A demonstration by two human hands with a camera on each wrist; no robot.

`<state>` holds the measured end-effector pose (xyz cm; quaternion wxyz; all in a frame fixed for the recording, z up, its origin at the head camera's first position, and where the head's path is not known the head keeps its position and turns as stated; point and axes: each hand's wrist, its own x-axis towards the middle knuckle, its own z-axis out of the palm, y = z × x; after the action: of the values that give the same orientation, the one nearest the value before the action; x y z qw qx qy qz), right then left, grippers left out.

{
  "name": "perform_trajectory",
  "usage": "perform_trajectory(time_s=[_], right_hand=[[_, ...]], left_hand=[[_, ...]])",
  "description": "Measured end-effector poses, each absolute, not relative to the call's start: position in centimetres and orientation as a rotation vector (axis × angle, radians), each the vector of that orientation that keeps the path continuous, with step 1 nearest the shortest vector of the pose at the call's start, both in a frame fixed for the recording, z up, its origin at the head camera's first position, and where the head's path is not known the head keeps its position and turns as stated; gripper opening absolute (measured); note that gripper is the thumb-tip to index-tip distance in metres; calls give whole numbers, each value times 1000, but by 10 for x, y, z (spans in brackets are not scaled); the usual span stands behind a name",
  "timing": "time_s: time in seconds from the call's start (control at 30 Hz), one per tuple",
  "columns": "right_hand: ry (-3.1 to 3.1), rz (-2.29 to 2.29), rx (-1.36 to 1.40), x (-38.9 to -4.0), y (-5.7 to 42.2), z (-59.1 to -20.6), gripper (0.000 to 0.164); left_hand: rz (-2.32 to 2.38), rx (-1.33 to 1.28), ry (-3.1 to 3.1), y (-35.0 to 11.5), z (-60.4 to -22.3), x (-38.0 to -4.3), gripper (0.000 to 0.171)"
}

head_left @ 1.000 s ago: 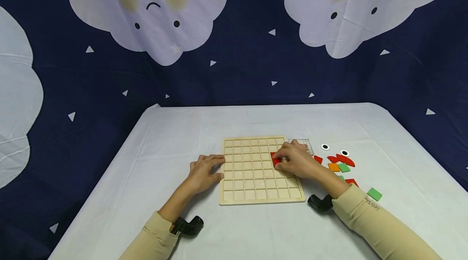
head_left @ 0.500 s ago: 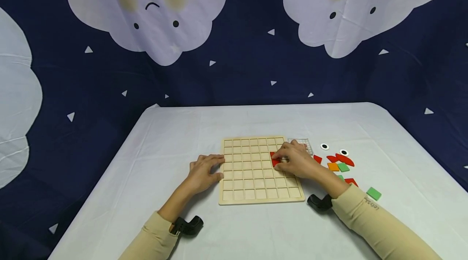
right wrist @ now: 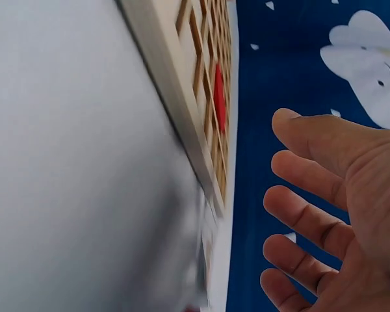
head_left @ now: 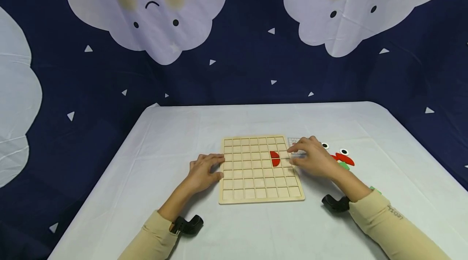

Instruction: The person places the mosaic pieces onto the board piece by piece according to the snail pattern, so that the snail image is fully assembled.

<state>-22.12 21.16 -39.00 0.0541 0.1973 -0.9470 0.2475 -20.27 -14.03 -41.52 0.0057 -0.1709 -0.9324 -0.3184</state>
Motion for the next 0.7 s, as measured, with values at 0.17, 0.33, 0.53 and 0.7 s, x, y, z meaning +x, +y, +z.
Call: perform_trajectory(time_s=[0.17, 0.33, 0.53, 0.7], right_hand=[[-2909, 738, 507, -216, 238, -386, 27], [-2945, 714, 419, -209, 260, -386, 29], [-2948, 723, 390, -199, 276, -393, 26], [-2921, 709, 453, -194, 284, -399, 24]], left_hand=[[-998, -532, -2922, -140, -415, -203, 45], [-997, -532, -2919, -140, -415, -203, 45], [-998, -536, -2915, -140, -416, -202, 45], [-1000, -537, -2913, -140, -415, -202, 45]])
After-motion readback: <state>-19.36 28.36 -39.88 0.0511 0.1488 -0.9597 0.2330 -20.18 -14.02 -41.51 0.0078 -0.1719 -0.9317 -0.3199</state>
